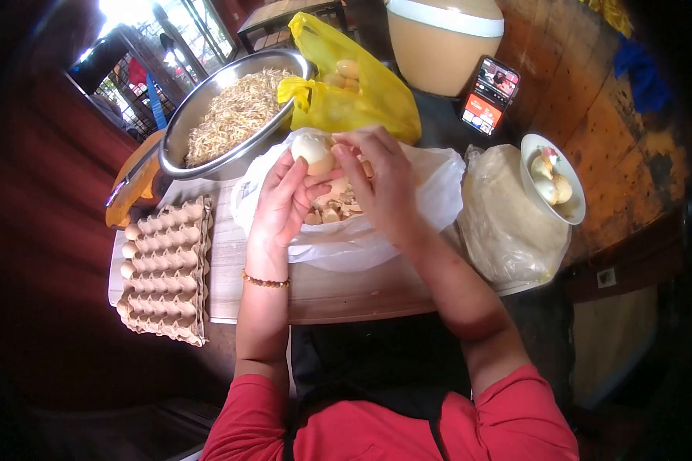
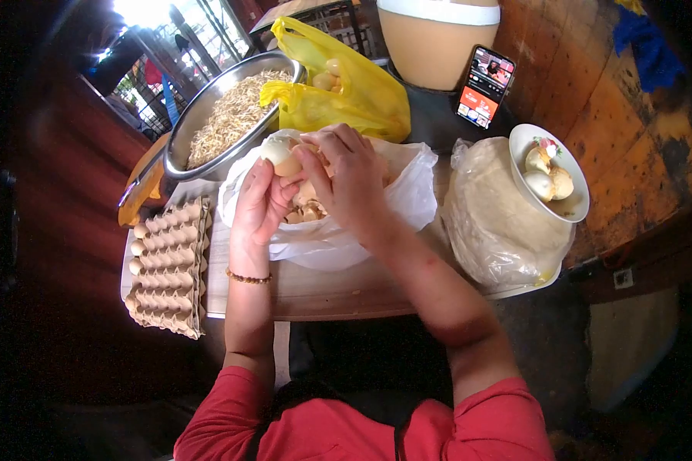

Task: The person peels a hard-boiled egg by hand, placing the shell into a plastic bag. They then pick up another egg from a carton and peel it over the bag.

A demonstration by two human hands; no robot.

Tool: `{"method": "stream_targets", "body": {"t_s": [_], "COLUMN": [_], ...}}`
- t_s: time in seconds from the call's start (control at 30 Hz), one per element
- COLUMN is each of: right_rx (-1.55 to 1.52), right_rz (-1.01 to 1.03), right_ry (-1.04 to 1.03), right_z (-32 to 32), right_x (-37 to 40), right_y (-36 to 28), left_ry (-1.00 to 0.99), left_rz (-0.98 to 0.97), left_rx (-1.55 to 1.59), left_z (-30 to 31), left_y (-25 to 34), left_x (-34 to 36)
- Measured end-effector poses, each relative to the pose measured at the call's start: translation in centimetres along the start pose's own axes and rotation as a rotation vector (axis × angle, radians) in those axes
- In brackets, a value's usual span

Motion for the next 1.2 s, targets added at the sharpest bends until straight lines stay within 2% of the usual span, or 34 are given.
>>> {"method": "stream_targets", "body": {"t_s": [0.03, 0.17, 0.23, 0.27, 0.33, 0.47, 0.67, 0.77, 0.87, 0.93, 0.97, 1.07, 1.13, 1.2], "right_rx": [-0.078, -0.151, -0.055, -0.055, 0.107, 0.158, 0.122, 0.184, 0.102, -0.022, -0.022, -0.019, 0.056, 0.112], "right_rz": [-0.078, -0.141, -0.004, -0.004, 0.167, 0.192, 0.075, 0.100, 0.024, -0.186, -0.187, -0.124, 0.038, 0.106], "right_ry": [-0.012, 0.005, 0.005, 0.006, 0.055, 0.085, 0.107, 0.052, -0.039, -0.079, -0.079, -0.055, -0.065, -0.030], "right_z": [-0.1, -0.3, -0.4, -0.4, -0.4, -0.2, 0.5, 0.6, 0.0, -0.2, -0.4, -0.6, -0.5, -1.2], "right_x": [0.0, 0.3, 0.4, 0.4, 0.4, 0.2, -0.4, -0.6, -0.2, 0.0, 0.1, 0.5, 0.6, 1.2], "right_y": [-0.2, 0.2, 0.4, 0.6, 0.3, 0.3, 1.4, 1.4, 0.9, 0.5, 0.5, 0.4, -0.4, 0.1], "left_ry": [-0.016, 0.010, 0.026, 0.041, 0.048, 0.051, 0.012, -0.013, -0.023, 0.007, 0.037, 0.077, 0.080, 0.082], "left_rz": [-0.008, -0.027, -0.032, -0.035, -0.029, -0.019, -0.017, 0.000, -0.009, -0.024, -0.040, -0.092, -0.108, -0.119], "left_rx": [-0.020, -0.098, -0.135, -0.171, -0.181, -0.227, -0.132, -0.068, -0.067, -0.086, -0.106, -0.157, -0.164, -0.172], "left_z": [0.0, -0.3, -0.4, -0.4, -0.6, -0.4, -0.1, -0.2, -0.3, -0.9, -1.1, -1.3, -1.4, -1.5], "left_y": [-0.1, -0.1, -0.2, -0.2, -0.3, -0.3, 0.3, 0.4, 0.4, 0.2, 0.0, -0.3, -0.3, -0.5], "left_x": [-0.1, 0.1, 0.0, 0.0, 0.0, 0.0, 0.1, 0.1, 0.2, 0.2, 0.2, 0.1, 0.1, 0.1]}}
Point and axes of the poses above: each hand's wrist, its own x-axis away from the middle knuckle, its own z-axis out of the back of the hand, y = z × x, the point moved 3 cm from there along -x, towards the middle knuckle, and after that the axes turned 11 degrees about y, right-handed, at the moved point
